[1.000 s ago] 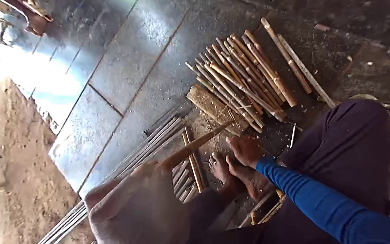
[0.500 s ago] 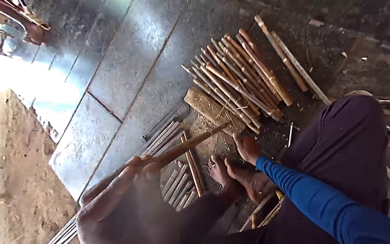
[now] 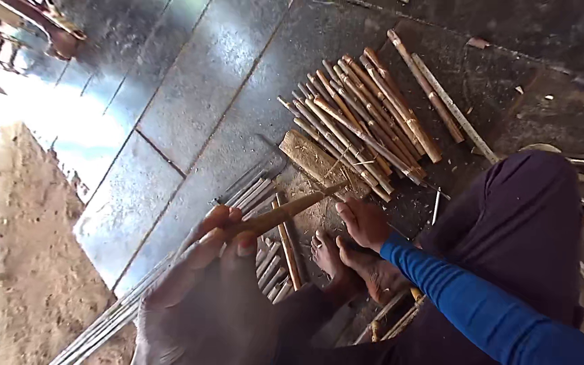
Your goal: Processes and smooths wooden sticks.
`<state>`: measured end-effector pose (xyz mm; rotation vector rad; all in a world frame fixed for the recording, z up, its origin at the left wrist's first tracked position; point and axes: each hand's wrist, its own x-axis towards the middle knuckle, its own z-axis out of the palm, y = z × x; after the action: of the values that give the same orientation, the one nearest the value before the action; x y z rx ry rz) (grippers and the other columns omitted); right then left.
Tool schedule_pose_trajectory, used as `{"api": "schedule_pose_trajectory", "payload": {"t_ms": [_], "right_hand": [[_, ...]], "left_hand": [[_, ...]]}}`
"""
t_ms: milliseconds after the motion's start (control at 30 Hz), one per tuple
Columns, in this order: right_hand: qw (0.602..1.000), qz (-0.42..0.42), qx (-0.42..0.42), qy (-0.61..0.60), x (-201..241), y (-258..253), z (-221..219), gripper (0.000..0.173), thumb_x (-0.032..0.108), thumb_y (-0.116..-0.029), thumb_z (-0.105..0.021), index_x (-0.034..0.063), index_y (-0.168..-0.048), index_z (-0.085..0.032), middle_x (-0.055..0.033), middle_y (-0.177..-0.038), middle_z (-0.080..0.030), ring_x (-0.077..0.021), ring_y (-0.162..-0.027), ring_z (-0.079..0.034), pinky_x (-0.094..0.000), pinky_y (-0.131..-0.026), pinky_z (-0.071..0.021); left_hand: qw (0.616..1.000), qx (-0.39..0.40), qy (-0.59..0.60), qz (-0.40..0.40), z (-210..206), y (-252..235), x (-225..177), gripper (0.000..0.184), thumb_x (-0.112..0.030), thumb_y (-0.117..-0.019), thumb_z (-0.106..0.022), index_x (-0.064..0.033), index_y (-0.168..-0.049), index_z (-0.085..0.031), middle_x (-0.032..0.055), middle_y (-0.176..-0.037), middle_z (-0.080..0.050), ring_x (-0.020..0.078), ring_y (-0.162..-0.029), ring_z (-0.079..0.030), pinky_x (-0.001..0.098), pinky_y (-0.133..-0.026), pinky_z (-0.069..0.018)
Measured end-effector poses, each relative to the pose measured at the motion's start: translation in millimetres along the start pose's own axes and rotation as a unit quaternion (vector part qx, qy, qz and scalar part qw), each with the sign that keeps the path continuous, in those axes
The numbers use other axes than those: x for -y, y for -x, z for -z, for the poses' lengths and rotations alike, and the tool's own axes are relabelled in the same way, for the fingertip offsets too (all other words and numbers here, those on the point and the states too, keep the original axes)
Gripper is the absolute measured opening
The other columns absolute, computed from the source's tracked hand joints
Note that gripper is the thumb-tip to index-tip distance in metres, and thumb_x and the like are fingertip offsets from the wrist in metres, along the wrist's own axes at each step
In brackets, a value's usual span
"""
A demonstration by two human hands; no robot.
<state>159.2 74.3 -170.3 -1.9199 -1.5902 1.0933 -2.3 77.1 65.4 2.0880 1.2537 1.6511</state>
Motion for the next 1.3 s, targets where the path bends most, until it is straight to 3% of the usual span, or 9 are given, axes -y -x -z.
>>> {"api": "schedule_pose_trajectory", "payload": {"t_ms": [133,233,333,600,667,1000,1100,1233,1300], "right_hand": [[0.996,-0.061,0.009,-0.056,-13.0,2.9,-15.8,0.081,0.068,-0.1043,-0.013,0.0118,-0.097,-0.07,-0.0136,-0.083,-0.071,-0.0344,-0.084,-0.072,-0.0625,-0.071,-0.0556],[0.999,0.019,-0.008,-0.039,-2.3,5.3,-10.2,0.075,0.065,-0.1049,-0.011,0.0133,-0.096,-0.065,-0.0082,-0.073,-0.065,-0.0284,-0.074,-0.069,-0.055,-0.065,-0.055],[0.994,-0.094,0.039,-0.04,-13.0,8.3,-19.8,0.088,0.071,-0.1026,-0.009,0.0075,-0.091,-0.069,-0.0167,-0.083,-0.07,-0.0365,-0.085,-0.072,-0.0619,-0.072,-0.0555],[0.997,-0.064,0.011,-0.049,-4.2,1.3,-9.5,0.082,0.067,-0.1047,-0.013,0.0087,-0.094,-0.07,-0.0158,-0.082,-0.07,-0.0356,-0.084,-0.072,-0.0611,-0.071,-0.0558],[0.999,0.018,-0.018,-0.039,0.3,4.3,-8.9,0.075,0.064,-0.1056,-0.012,0.0114,-0.096,-0.065,-0.0097,-0.072,-0.065,-0.0298,-0.074,-0.069,-0.0546,-0.063,-0.0546],[0.994,-0.091,0.021,-0.064,-13.3,0.8,-19.8,0.085,0.069,-0.1041,-0.01,0.0086,-0.096,-0.07,-0.0168,-0.088,-0.072,-0.0371,-0.09,-0.072,-0.064,-0.074,-0.0555],[0.999,-0.014,-0.004,-0.049,-0.6,0.3,-8.7,0.076,0.065,-0.1053,-0.011,0.0126,-0.102,-0.066,-0.0113,-0.081,-0.069,-0.0311,-0.082,-0.071,-0.0572,-0.069,-0.0558],[0.995,-0.073,0.021,-0.063,-6.1,-1.3,-9.3,0.083,0.066,-0.1054,-0.012,0.0087,-0.099,-0.071,-0.0167,-0.088,-0.072,-0.0367,-0.09,-0.072,-0.0632,-0.076,-0.056],[0.999,0.011,-0.016,-0.05,6.4,-3.8,1.5,0.076,0.064,-0.1058,-0.012,0.012,-0.101,-0.067,-0.0109,-0.078,-0.068,-0.0313,-0.08,-0.071,-0.0575,-0.069,-0.0553]], "left_hand": [[1.0,0.007,0.004,-0.005,1.6,-1.1,-2.5,0.016,-0.002,-0.092,-0.074,-0.0062,-0.107,-0.071,0.0097,-0.11,-0.076,0.0352,-0.109,-0.073,0.0539,-0.097,-0.0611],[1.0,0.008,-0.007,-0.003,-0.4,3.3,-3.0,0.015,-0.005,-0.0932,-0.074,-0.0087,-0.108,-0.07,0.0063,-0.11,-0.077,0.0313,-0.109,-0.073,0.0497,-0.097,-0.0616],[1.0,0.016,0.012,-0.016,2.5,2.2,-3.8,0.017,-0.002,-0.0928,-0.073,-0.0064,-0.109,-0.071,0.0101,-0.112,-0.076,0.0348,-0.109,-0.072,0.0525,-0.096,-0.0615],[0.998,0.033,0.062,-0.005,-1.0,2.7,-1.5,0.024,-0.011,-0.0956,-0.072,-0.0118,-0.115,-0.057,0.0096,-0.115,-0.074,0.0349,-0.11,-0.072,0.0524,-0.094,-0.0619],[0.999,0.028,0.043,-0.013,-3.9,8.1,-3.3,0.018,-0.01,-0.0965,-0.071,-0.0124,-0.111,-0.06,0.0088,-0.114,-0.075,0.0348,-0.111,-0.072,0.0511,-0.095,-0.0624],[0.996,0.018,-0.064,-0.059,4.8,-2.0,0.9,0.012,-0.005,-0.0955,-0.069,-0.0066,-0.107,-0.072,0.0091,-0.116,-0.07,0.0277,-0.111,-0.069,0.0472,-0.096,-0.0595],[0.997,0.012,-0.051,-0.056,1.6,-0.4,3.5,0.013,-0.002,-0.096,-0.067,-0.0058,-0.108,-0.069,0.0091,-0.116,-0.071,0.0286,-0.114,-0.069,0.0473,-0.097,-0.0594],[0.999,0.019,-0.018,-0.043,1.2,-7.7,0.1,0.013,0.0,-0.0953,-0.067,-0.0044,-0.107,-0.07,0.0118,-0.116,-0.074,0.0313,-0.115,-0.07,0.0477,-0.098,-0.0596],[0.999,0.026,0.006,-0.02,-0.7,-8.0,-0.3,0.011,-0.004,-0.0948,-0.07,-0.0092,-0.105,-0.07,0.0078,-0.114,-0.075,0.0282,-0.111,-0.071,0.0454,-0.097,-0.0593]]}}
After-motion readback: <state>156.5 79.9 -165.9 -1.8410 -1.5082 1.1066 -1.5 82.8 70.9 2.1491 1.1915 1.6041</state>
